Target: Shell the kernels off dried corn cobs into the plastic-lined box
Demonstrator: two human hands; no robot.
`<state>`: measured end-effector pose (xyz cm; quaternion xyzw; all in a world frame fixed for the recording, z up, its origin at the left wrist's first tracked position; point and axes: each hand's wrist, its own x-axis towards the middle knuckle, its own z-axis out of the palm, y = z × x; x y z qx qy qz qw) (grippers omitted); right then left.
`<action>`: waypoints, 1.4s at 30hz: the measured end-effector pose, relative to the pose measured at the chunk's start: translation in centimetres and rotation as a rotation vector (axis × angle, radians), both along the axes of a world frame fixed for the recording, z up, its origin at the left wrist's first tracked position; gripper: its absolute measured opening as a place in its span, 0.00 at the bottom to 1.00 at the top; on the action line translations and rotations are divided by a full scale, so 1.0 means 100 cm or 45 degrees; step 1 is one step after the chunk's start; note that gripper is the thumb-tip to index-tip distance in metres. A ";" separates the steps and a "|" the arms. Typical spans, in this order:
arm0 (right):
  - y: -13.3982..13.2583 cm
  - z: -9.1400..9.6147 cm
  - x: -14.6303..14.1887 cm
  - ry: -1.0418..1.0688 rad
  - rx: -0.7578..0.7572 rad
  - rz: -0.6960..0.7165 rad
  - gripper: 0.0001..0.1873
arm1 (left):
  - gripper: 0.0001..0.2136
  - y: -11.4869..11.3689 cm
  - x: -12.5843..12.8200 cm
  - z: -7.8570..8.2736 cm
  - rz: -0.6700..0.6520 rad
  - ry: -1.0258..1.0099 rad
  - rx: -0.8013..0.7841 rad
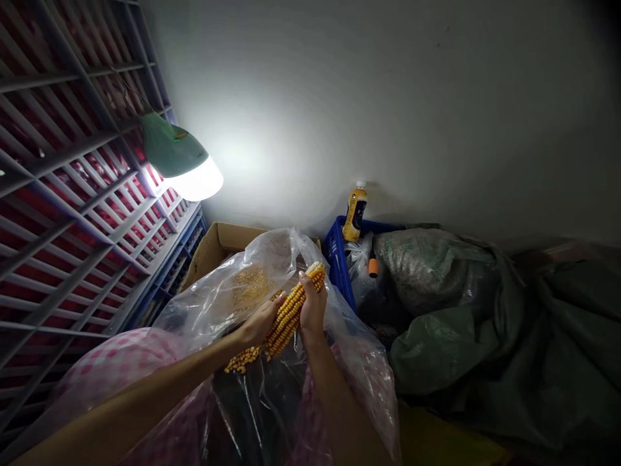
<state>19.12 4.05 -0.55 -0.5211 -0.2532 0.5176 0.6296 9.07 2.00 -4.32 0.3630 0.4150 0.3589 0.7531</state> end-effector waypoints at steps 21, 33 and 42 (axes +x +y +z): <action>0.001 0.006 -0.008 -0.049 0.225 0.153 0.17 | 0.29 0.012 -0.002 0.003 0.118 -0.032 0.108; -0.001 0.018 0.015 0.242 0.356 0.344 0.19 | 0.30 0.023 -0.028 0.022 0.007 0.723 0.434; -0.002 0.016 0.002 0.161 0.365 0.320 0.16 | 0.23 0.015 -0.025 0.034 -0.015 0.894 0.751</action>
